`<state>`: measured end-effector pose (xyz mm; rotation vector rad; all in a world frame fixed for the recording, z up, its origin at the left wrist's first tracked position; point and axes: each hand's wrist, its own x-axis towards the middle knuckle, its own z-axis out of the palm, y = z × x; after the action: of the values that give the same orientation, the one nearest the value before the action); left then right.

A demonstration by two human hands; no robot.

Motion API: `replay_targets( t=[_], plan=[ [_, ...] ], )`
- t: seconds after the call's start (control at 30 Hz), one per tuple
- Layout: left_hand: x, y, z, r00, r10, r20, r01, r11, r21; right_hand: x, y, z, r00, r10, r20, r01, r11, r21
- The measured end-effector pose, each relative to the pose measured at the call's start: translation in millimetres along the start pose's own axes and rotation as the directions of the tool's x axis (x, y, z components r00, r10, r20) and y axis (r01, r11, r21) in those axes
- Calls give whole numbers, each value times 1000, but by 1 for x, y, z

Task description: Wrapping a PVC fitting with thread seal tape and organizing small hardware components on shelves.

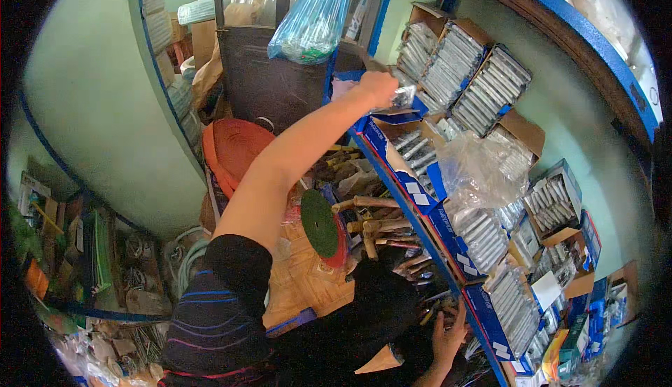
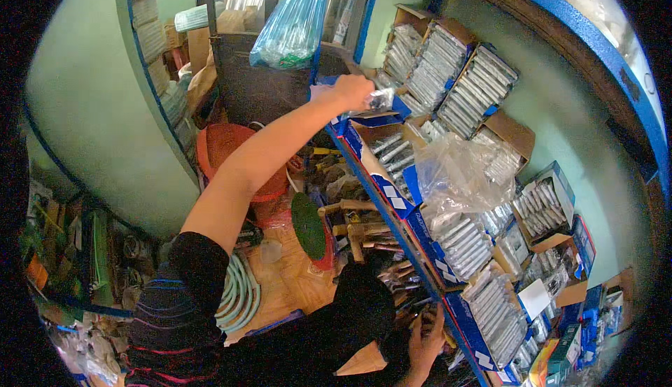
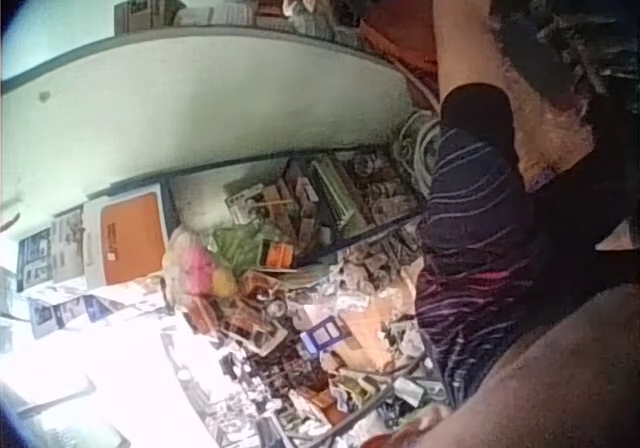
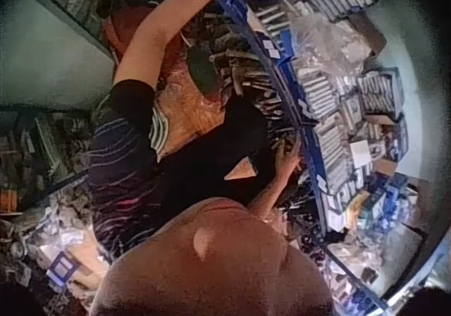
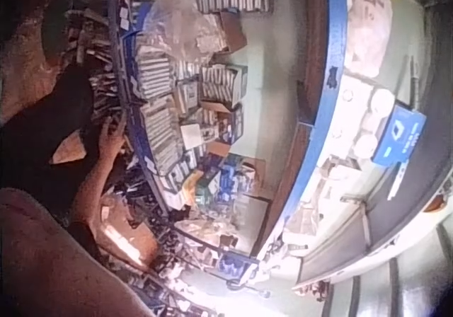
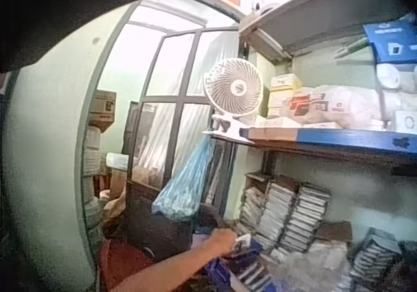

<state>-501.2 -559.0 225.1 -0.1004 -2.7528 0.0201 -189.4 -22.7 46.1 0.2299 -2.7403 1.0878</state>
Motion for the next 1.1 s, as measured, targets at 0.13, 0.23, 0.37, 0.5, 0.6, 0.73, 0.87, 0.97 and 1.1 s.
replay_targets(
  t=[0.13, 0.23, 0.37, 0.5, 0.6, 0.73, 0.87, 0.97, 1.1],
  plan=[
    [18, 8, 10, 999, -50, -11, 51, 993, 107, 7, 3, 11, 997, -70, 29, 74, 980, -186],
    [20, 7, -12, 985, -156, 76, 147, 983, 111, 4, -12, 8, 995, 60, 77, -60, 998, -4],
    [13, -9, -31, 984, -121, 128, 110, 990, 94, 7, -11, 10, 993, -8, 121, 10, 1000, -11],
    [3, -13, -41, 955, -125, 270, 97, 988, 117, 12, -8, 14, 982, -70, 175, 77, 997, -33],
    [4, -12, -31, 963, -130, 238, 107, 988, 107, 14, -3, 17, 972, -36, 232, 68, 989, -132],
    [0, -17, -30, 987, -106, 118, 80, 975, 206, 11, -19, 17, 954, 29, 299, -7, 997, -74],
    [4, -26, -25, 999, -53, 7, 49, 959, 280, 10, -23, 15, 940, -13, 341, 59, 991, -123],
    [6, -19, -7, 995, -51, -88, 68, 977, 203, 7, -7, 17, 932, 0, 363, 41, 994, -105],
    [-1, -7, 9, 990, -143, 21, 142, 989, 51, 6, -15, 12, 943, -67, 327, 109, 988, -111]
  ],
)
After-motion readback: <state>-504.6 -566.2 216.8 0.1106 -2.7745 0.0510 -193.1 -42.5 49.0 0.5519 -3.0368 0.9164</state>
